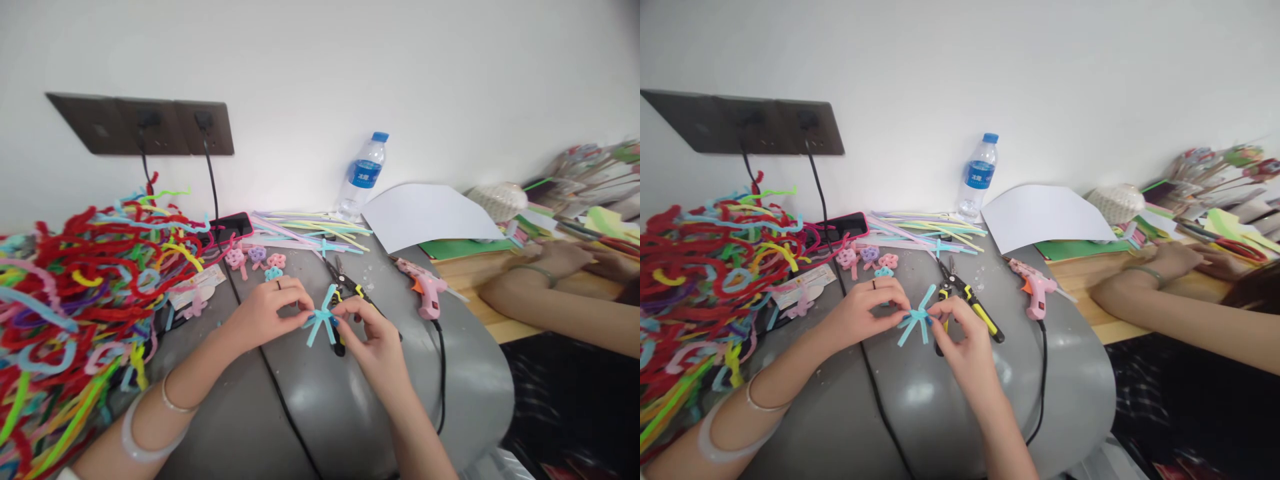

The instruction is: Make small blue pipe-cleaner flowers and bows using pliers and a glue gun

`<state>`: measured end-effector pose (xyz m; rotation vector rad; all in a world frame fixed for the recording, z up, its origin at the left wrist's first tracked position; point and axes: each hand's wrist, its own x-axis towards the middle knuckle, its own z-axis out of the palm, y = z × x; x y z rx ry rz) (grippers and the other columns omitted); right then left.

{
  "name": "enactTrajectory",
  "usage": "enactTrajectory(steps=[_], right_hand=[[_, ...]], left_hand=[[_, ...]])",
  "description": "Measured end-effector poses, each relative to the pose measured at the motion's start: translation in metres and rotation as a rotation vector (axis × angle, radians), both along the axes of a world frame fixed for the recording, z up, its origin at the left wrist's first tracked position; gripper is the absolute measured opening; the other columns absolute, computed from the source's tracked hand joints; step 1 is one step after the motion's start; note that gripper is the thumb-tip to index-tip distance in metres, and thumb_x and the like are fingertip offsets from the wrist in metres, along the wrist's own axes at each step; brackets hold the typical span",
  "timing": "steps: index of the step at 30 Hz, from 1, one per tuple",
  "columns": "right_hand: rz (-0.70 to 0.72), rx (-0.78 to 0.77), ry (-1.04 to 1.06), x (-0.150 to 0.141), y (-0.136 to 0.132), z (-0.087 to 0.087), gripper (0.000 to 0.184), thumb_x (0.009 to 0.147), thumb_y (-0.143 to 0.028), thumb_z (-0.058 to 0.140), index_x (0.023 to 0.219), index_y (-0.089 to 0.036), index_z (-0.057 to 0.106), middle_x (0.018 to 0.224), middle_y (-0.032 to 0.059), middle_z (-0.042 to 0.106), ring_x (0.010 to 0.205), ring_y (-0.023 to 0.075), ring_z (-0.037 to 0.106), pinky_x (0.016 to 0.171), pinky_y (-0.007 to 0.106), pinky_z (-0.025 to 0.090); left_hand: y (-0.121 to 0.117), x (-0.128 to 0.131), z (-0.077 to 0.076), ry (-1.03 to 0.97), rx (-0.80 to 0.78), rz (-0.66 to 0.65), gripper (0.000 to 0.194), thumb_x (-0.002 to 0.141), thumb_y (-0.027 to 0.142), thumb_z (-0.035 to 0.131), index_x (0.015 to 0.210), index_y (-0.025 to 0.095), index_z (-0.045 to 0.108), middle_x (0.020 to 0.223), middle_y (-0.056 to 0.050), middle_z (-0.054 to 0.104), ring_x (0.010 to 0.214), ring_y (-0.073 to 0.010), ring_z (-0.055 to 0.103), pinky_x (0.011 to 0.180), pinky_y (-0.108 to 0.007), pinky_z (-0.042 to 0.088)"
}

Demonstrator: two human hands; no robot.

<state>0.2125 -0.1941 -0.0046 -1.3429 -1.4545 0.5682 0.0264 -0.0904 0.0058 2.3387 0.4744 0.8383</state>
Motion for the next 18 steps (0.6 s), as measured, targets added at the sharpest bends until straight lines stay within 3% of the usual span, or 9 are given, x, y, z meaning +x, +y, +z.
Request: enactTrajectory(steps=[18], right_hand=[[0.058, 0.014, -0.02, -0.0022, -0.0018, 0.0007, 0.014, 0.09, -0.011, 0.055, 0.088, -0.024, 0.06, 0.082, -0.0007, 0.059, 0.076, 0.0152, 0.053, 0.072, 0.027, 0.043]], left_hand=[[-0.0004, 0.0012, -0.0001, -0.053, 0.047, 0.001, 0.008, 0.087, 0.012, 0.059, 0.083, 0.018, 0.063, 0.08, -0.003, 0.064, 0.08, -0.0143, 0.059, 0.075, -0.025, 0.047]])
